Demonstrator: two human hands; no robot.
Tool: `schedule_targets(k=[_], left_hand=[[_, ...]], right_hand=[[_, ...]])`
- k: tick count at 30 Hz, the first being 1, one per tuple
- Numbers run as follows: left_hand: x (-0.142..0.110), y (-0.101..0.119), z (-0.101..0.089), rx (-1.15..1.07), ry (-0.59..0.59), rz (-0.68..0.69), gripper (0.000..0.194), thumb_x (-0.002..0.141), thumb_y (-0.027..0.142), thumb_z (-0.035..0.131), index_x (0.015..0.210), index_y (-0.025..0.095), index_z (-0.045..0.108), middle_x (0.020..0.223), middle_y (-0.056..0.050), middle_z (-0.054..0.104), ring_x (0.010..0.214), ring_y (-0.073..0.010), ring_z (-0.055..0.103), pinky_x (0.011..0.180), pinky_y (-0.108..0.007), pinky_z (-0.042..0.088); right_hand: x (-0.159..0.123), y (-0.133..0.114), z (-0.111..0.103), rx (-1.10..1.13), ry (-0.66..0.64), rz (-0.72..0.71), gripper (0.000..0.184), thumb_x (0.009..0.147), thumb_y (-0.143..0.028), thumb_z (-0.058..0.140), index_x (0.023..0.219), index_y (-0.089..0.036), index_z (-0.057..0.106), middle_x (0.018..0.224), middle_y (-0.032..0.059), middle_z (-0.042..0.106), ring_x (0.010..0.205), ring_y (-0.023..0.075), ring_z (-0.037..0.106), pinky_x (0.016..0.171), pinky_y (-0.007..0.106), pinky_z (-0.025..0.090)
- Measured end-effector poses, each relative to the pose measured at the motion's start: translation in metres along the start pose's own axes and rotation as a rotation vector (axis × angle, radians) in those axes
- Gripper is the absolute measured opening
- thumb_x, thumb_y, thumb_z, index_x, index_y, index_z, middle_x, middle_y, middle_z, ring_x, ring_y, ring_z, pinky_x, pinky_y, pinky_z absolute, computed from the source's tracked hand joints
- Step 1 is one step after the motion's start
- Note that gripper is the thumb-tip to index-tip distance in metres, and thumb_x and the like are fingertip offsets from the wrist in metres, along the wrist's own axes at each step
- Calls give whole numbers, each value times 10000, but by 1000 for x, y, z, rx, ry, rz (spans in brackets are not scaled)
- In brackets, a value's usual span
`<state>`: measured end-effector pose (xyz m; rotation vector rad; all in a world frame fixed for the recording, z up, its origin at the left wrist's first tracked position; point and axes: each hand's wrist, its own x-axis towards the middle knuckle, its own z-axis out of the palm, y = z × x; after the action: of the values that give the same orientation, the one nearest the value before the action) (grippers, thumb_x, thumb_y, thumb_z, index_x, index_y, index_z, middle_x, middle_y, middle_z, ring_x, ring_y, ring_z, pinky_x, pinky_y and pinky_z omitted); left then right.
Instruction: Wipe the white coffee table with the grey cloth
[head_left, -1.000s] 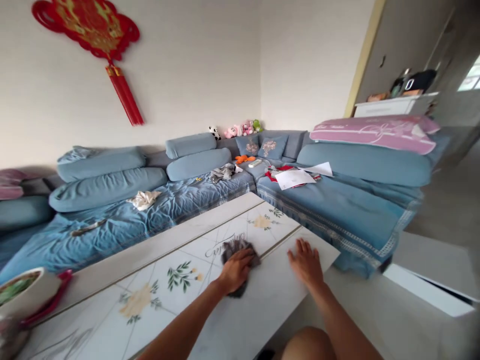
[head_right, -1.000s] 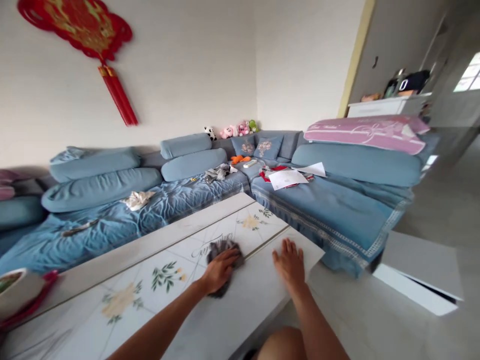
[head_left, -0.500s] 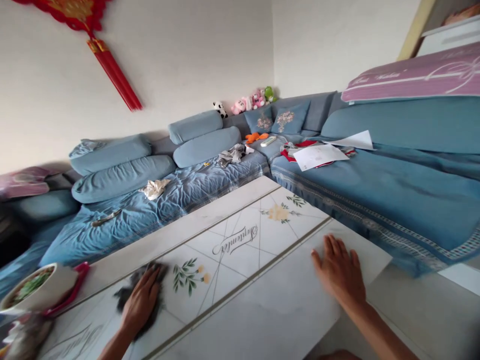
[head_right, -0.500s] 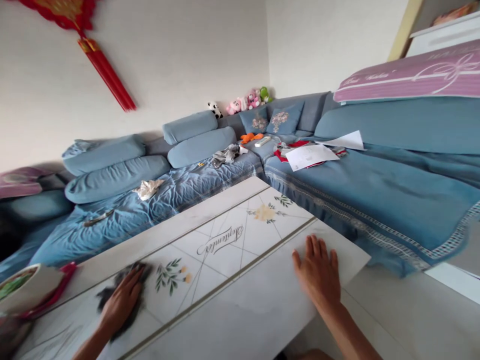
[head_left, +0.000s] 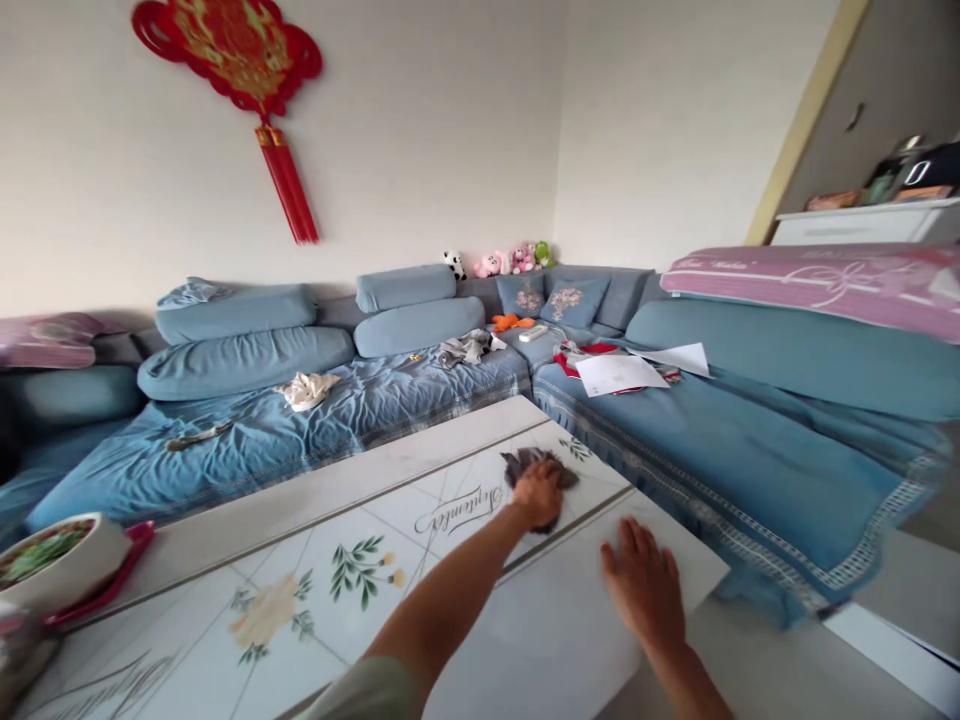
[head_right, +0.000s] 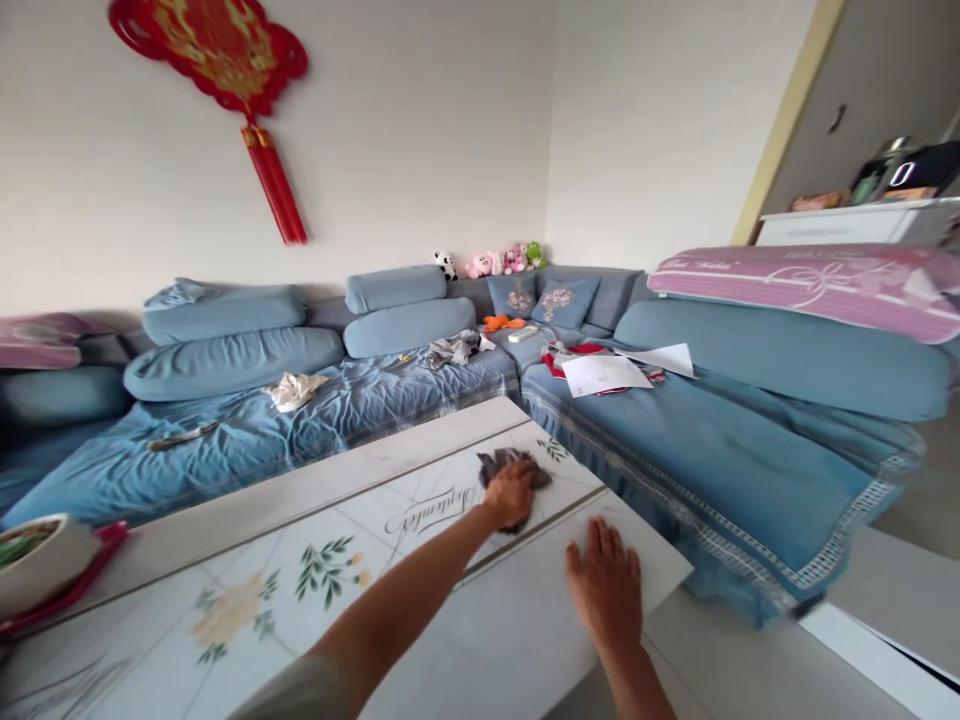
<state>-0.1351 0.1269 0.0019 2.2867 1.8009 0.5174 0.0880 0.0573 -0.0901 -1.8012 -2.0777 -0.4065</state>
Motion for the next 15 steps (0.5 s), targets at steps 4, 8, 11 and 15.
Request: schedule_targets(k=[4, 8, 11, 15], left_hand=[[-124, 16, 17, -107, -41, 247, 644, 978, 311, 615, 1601, 157, 670, 1753, -147, 539, 1658, -362, 468, 1404, -528, 363], [-301, -30, 13, -168, -67, 226, 832, 901, 245, 659, 1710, 400, 540, 1835, 5, 411, 1709, -344, 385, 1398, -590, 377], [-417, -79, -7, -92, -48, 19, 881, 878, 207, 655, 1696, 510, 530, 1819, 56, 407, 1686, -356, 421, 1366, -604, 433], [-454, -138, -58, 41, 115, -313, 699, 1023, 248, 530, 1697, 429, 561, 1816, 24, 433, 1689, -330, 423, 1394, -585, 383]], right_hand=[[-1, 0, -5, -17, 5, -1, 663, 1158, -266, 179, 1608, 2, 585, 1694, 193, 544, 1544, 350, 531, 1272, 574, 379], [-1, -2, -8, 14, -39, 13, 678, 1162, -270, 149, 1625, 14, 556, 1711, 202, 521, 1572, 355, 497, 1296, 585, 350], [0, -2, -10, 57, -58, 36, 720, 1163, -312, 107, 1632, 18, 541, 1720, 200, 511, 1579, 348, 478, 1300, 594, 341], [2, -2, -14, 108, -49, 35, 771, 1157, -370, 62, 1622, 19, 538, 1712, 199, 521, 1568, 351, 473, 1285, 613, 344]])
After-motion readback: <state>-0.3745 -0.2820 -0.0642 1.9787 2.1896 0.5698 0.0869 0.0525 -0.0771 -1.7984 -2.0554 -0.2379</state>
